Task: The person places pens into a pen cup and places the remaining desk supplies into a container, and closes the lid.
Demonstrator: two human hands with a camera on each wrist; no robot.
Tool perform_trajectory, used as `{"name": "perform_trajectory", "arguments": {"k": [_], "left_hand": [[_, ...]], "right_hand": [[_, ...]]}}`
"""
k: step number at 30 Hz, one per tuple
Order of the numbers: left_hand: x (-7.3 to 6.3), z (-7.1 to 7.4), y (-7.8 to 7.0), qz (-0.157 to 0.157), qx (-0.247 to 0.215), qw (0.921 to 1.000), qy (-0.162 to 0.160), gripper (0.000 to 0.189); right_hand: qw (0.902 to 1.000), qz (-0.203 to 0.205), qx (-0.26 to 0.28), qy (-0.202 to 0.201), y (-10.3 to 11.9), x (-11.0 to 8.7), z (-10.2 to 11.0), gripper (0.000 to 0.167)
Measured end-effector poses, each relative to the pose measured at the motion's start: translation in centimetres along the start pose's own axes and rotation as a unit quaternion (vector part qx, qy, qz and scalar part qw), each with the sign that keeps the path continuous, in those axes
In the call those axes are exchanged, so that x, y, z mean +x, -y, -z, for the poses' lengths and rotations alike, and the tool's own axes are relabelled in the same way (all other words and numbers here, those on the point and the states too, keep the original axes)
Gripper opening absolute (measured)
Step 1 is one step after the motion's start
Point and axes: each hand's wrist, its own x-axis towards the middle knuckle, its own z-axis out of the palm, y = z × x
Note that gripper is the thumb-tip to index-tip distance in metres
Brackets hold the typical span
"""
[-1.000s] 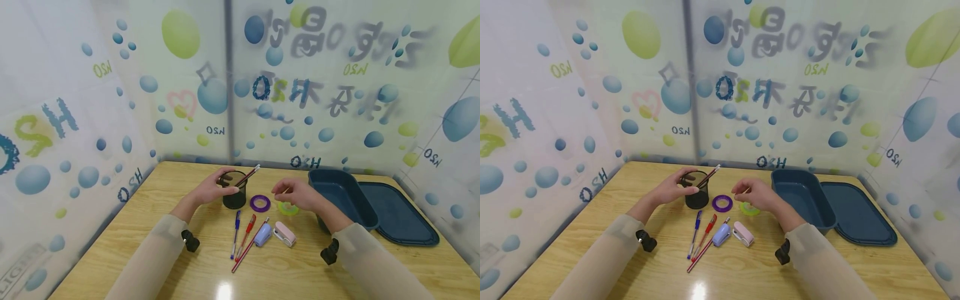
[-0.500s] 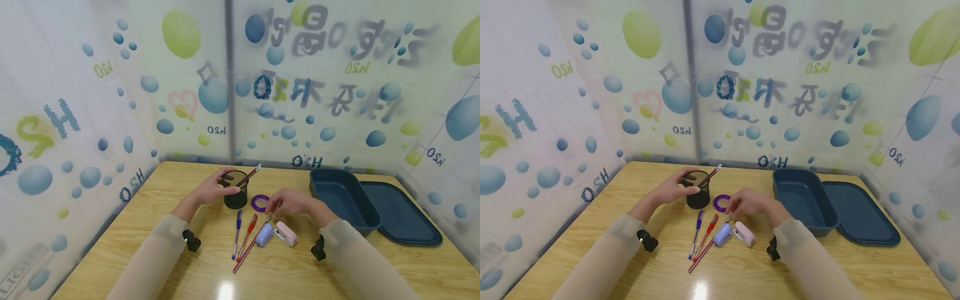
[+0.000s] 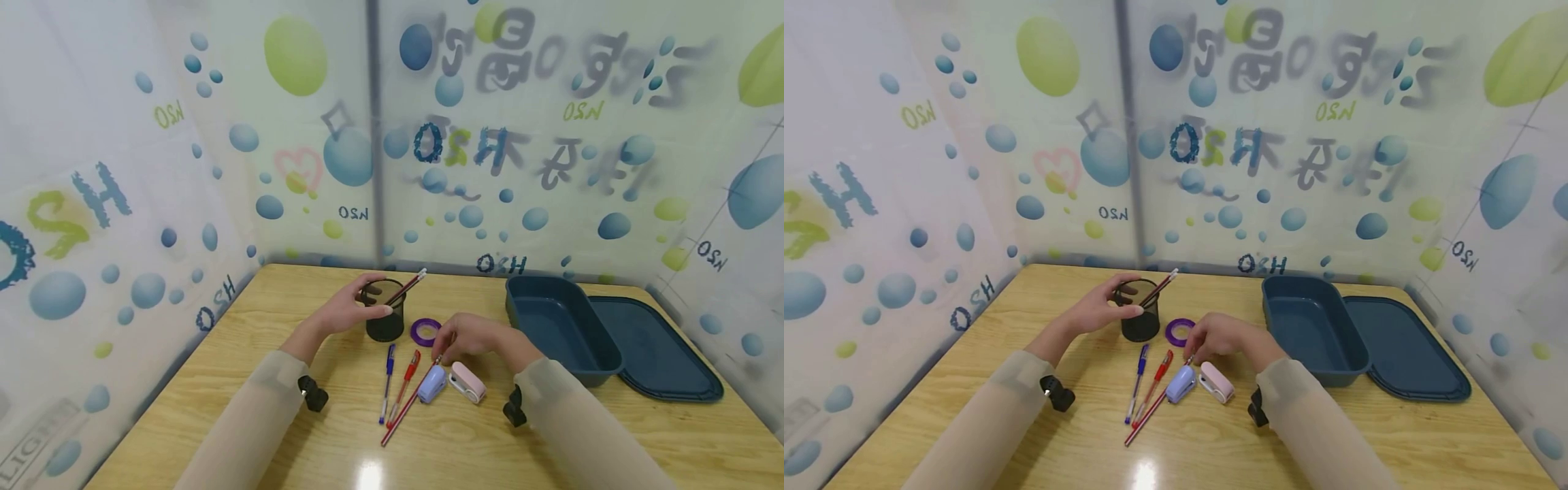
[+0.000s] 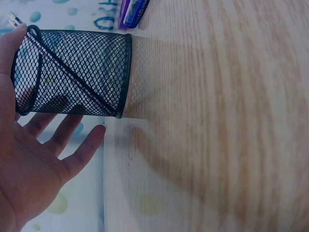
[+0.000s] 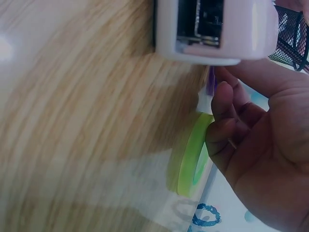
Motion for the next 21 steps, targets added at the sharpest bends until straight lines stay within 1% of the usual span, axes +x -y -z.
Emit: {"name": "perform_trajectory", "arguments": {"k": [8,21], "left_hand": [[-0.02,0.06,0.07,-0.004,0.0,1.0,0.004,0.08],[-0.02,0.11,0.28,-0.008,-0.006,0.9999,0.006,0.081]], "right_hand": [[1.0,-0.001,-0.002,0.0,-0.14,0.37,-0.29,0.017],[0.9995,0.024,-0.02,-0.005,-0.19,0.52,-0.46,0.016]]}}
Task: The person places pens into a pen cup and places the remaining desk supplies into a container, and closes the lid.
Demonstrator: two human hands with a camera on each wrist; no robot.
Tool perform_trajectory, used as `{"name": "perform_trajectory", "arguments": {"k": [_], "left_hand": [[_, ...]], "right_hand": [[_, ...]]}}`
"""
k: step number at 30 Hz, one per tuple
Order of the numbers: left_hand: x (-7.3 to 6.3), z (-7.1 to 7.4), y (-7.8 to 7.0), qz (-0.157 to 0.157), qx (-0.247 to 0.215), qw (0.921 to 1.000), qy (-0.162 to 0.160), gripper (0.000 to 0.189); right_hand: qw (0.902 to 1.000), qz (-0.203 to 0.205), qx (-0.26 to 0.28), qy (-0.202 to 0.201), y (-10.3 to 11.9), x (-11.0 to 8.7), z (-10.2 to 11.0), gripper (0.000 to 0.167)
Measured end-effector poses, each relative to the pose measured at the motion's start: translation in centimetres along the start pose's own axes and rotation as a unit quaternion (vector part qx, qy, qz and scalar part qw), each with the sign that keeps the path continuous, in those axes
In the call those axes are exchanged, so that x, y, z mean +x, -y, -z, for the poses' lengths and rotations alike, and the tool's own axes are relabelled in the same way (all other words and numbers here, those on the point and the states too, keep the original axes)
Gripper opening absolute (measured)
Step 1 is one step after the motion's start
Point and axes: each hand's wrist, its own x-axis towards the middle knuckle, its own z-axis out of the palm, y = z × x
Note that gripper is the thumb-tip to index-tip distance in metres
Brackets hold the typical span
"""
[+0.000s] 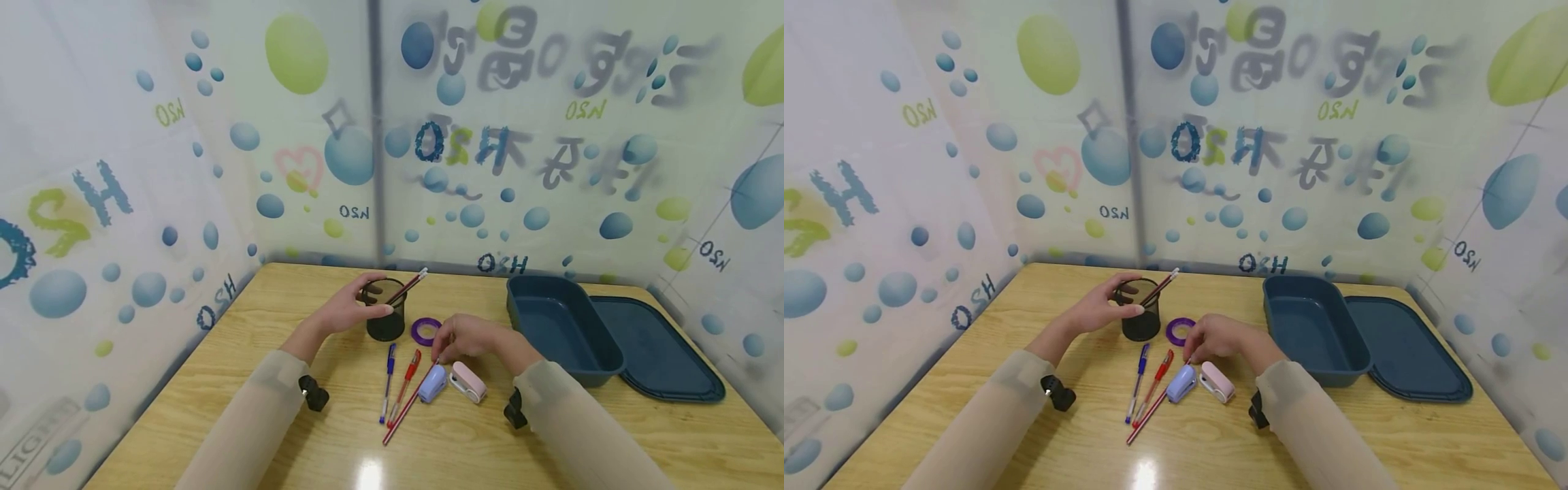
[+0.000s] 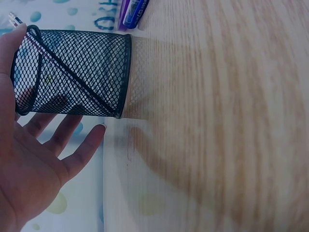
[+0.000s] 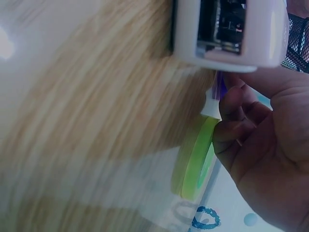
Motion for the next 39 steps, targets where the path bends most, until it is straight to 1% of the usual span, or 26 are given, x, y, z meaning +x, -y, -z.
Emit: {"name": "perform_trajectory", "arguments": {"k": [7,14,17,21,26,29,32,35,39], "left_hand": [[0.0,0.0,-0.1,0.0,0.001,1.0,0.001,0.081],[-0.1,-0.1,-0.2,0.009,0.0,1.0,-0.002,0.08],[-0.1,-0.1,-0.2,0.008,-0.002,1.0,-0.001,0.08],[0.0,-0.1,-0.2,0.006,-0.003,1.0,-0.002,0.079],[0.1,-0.1,0.0,0.005,-0.002,1.0,-0.003,0.081],[0.2,-0.1,0.1,0.002,-0.001,1.0,-0.003,0.082],[0.2,0.0,0.0,0.003,0.001,1.0,-0.004,0.081],[0.2,-0.1,0.0,0.005,0.001,1.0,-0.003,0.081],[0.2,-0.1,0.0,0.006,0.002,1.0,-0.003,0.081]], "right_hand": [[0.9998,0.008,-0.017,-0.002,0.0,-0.2,-0.1,0.016],[0.9985,0.031,-0.044,0.007,0.1,-0.3,0.0,0.01],[0.9987,0.032,-0.041,0.006,0.1,-0.4,0.0,0.01],[0.9996,0.018,-0.021,0.004,0.1,-0.7,0.2,0.012],[0.9999,0.009,0.008,0.005,0.3,-1.1,0.8,0.009],[0.9997,0.012,0.022,0.0,0.1,-1.3,1.2,0.008],[0.9986,0.026,0.047,-0.004,-0.1,-1.6,1.4,0.008],[0.9961,0.039,0.079,-0.004,-0.2,-2.0,1.7,0.012],[0.9922,0.038,0.119,-0.005,0.1,-2.8,2.1,0.021]]}}
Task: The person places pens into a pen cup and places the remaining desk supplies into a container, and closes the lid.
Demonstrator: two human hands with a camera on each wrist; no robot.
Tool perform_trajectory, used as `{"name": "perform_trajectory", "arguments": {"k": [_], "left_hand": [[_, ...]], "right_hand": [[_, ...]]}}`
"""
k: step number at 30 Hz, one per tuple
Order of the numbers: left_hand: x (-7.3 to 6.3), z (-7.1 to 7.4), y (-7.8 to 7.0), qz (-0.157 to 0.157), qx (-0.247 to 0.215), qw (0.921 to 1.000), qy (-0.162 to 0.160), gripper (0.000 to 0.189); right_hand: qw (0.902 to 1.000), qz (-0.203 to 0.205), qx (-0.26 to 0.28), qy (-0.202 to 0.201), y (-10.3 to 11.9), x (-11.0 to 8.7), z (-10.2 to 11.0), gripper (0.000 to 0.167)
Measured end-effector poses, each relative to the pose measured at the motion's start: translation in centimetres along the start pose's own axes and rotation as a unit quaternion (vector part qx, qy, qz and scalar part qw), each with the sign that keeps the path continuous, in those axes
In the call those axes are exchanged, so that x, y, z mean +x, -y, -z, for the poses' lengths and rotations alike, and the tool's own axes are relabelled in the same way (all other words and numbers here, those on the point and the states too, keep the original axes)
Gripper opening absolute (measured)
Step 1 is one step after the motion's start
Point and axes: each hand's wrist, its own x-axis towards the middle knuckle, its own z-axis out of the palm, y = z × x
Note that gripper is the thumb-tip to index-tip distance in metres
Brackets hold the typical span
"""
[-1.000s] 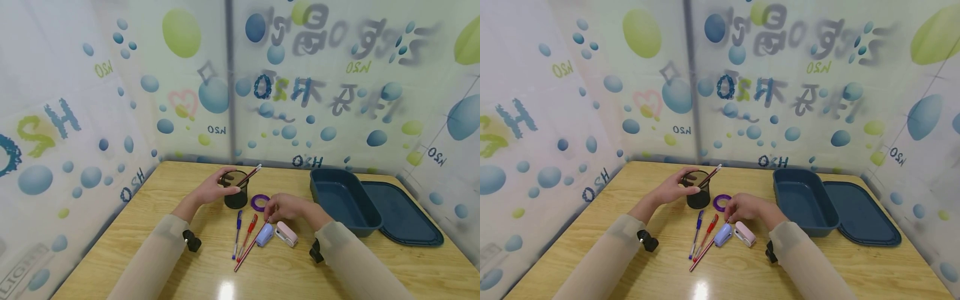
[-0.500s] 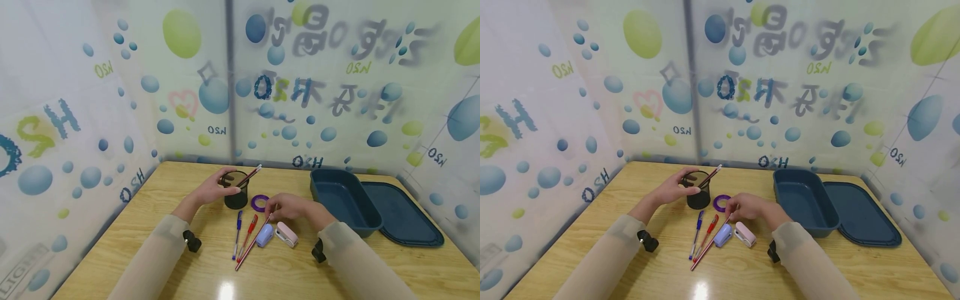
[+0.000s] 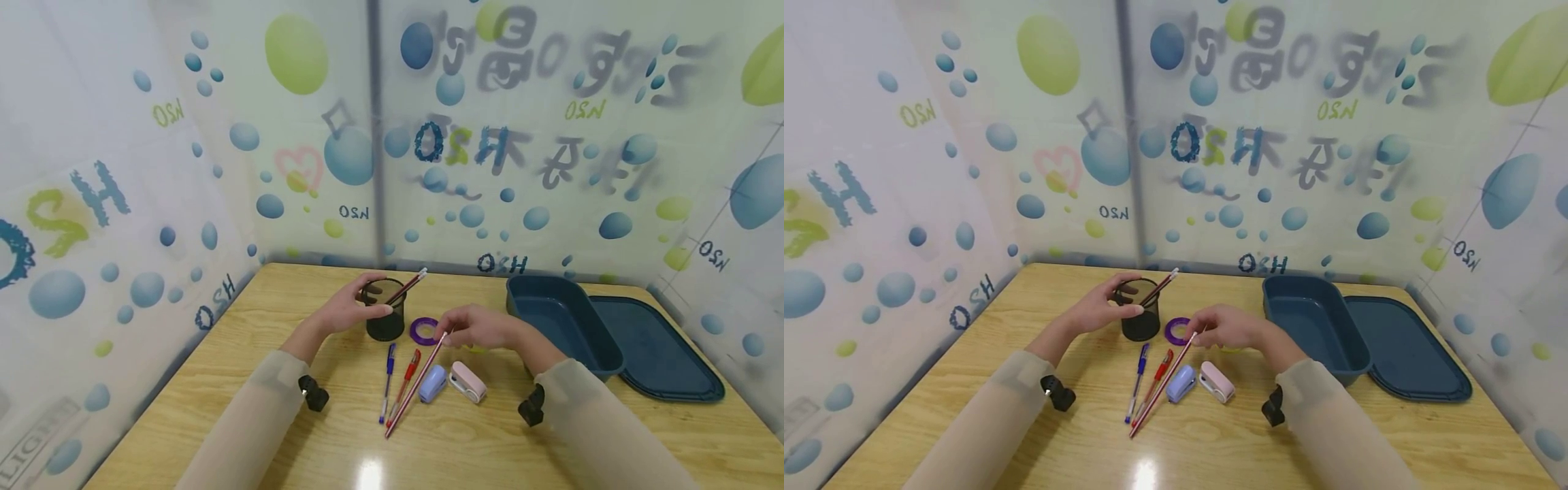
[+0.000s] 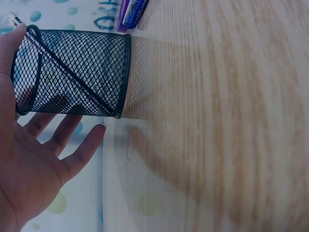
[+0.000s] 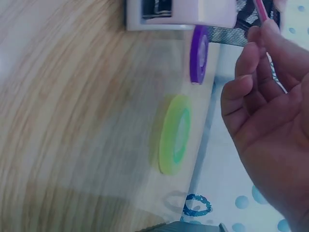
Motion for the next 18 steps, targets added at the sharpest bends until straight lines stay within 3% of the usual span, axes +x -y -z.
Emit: {"name": "perform_trajectory", "arguments": {"k": [9,18], "left_hand": [[0.0,0.0,0.0,-0.005,-0.002,1.0,0.0,0.079],[-0.1,0.0,-0.1,-0.004,-0.002,1.0,0.001,0.081]], "right_hand": [[0.9981,0.024,0.054,-0.014,0.9,-1.5,0.4,0.033],[0.9958,0.043,0.075,-0.028,1.7,-2.7,0.5,0.028]]}}
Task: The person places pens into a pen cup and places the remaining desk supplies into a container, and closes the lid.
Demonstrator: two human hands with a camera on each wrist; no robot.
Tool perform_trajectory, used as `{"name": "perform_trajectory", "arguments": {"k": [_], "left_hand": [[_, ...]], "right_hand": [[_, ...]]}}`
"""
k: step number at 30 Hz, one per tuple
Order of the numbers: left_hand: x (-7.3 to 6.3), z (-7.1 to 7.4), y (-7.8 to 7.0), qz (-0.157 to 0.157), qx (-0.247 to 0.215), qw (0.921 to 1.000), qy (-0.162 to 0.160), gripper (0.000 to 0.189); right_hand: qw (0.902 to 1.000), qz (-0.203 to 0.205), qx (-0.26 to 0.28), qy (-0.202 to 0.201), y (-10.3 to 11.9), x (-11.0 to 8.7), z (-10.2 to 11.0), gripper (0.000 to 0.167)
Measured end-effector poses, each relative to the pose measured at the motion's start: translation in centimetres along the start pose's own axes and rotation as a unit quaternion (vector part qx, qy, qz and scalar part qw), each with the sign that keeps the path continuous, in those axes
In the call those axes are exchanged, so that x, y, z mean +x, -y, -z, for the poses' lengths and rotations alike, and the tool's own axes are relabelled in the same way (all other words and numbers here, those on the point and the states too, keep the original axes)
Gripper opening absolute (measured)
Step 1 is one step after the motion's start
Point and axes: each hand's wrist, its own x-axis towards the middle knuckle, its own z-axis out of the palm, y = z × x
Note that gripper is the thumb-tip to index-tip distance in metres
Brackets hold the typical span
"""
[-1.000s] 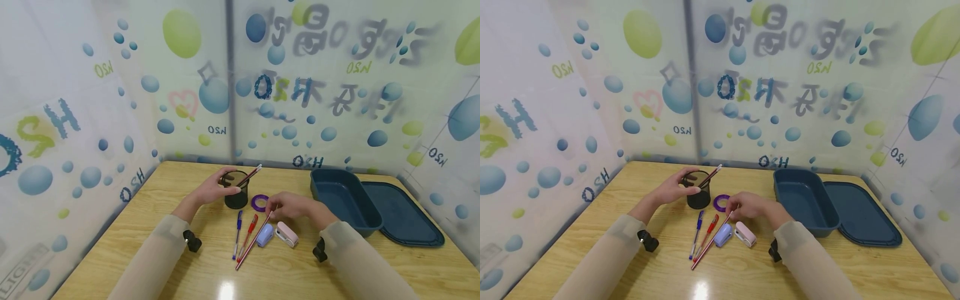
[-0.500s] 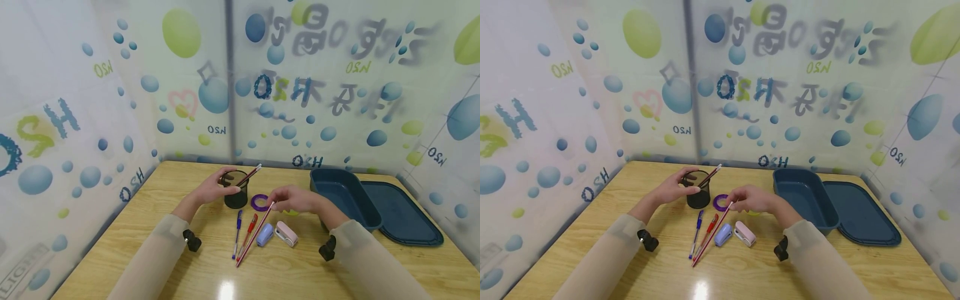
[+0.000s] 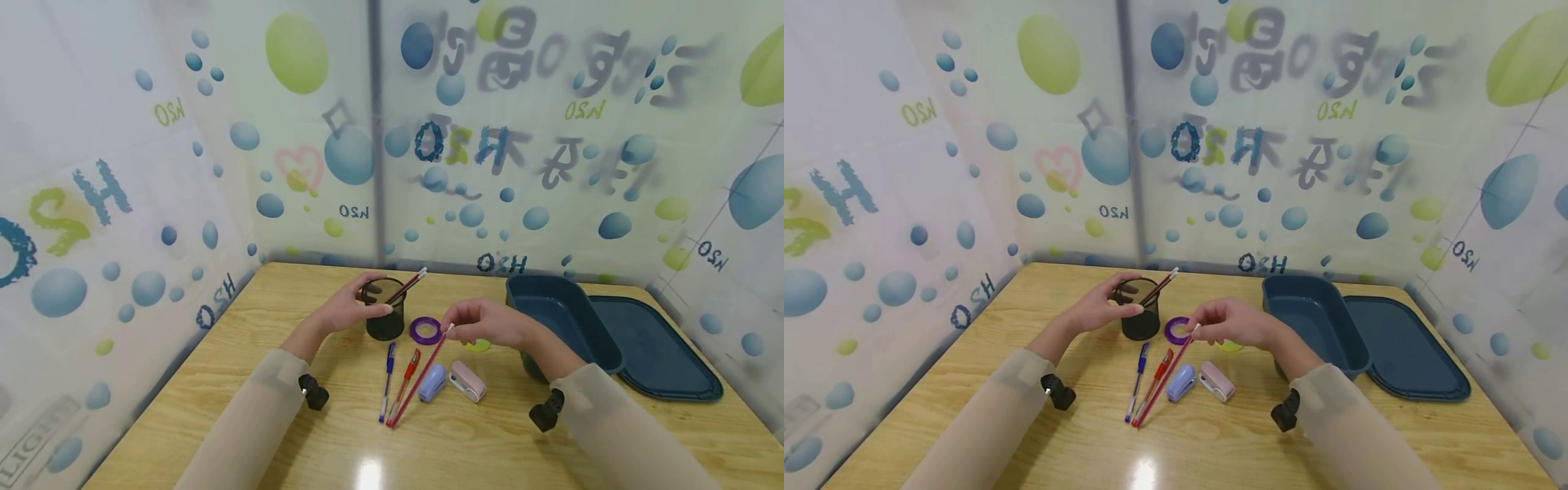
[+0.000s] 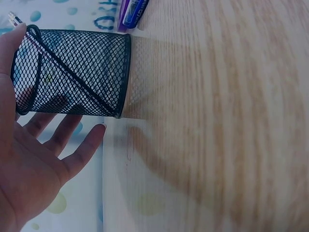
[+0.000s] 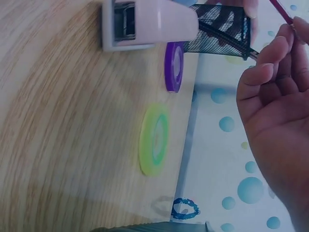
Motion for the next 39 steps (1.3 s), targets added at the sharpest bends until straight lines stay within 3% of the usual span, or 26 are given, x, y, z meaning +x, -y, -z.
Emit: {"name": "perform_trajectory", "arguments": {"k": [9,15,21,27,34,39], "left_hand": [[-0.2,0.0,-0.1,0.003,0.003,1.0,-0.004,0.077],[-0.3,0.0,-0.2,0.006,0.005,1.0,-0.006,0.077],[-0.4,0.1,-0.3,0.01,0.006,0.9999,-0.004,0.078],[-0.4,0.0,-0.3,0.007,0.008,0.9999,0.001,0.08],[-0.3,0.1,-0.4,0.005,0.005,1.0,0.001,0.08],[-0.3,0.1,-0.3,0.003,0.01,0.9999,0.003,0.081]], "right_hand": [[0.9988,0.04,0.024,-0.019,1.9,-1.0,0.3,0.022],[0.9958,0.071,0.023,-0.052,3.8,-1.6,1.0,0.023],[0.9872,0.127,0.042,-0.086,5.1,-2.2,2.4,0.009],[0.9742,0.158,0.077,-0.141,5.9,-2.3,3.8,0.015],[0.9621,0.13,0.093,-0.221,6.5,-1.3,4.6,0.009],[0.9585,0.102,0.084,-0.252,6.2,-0.2,4.6,0.013]]}}
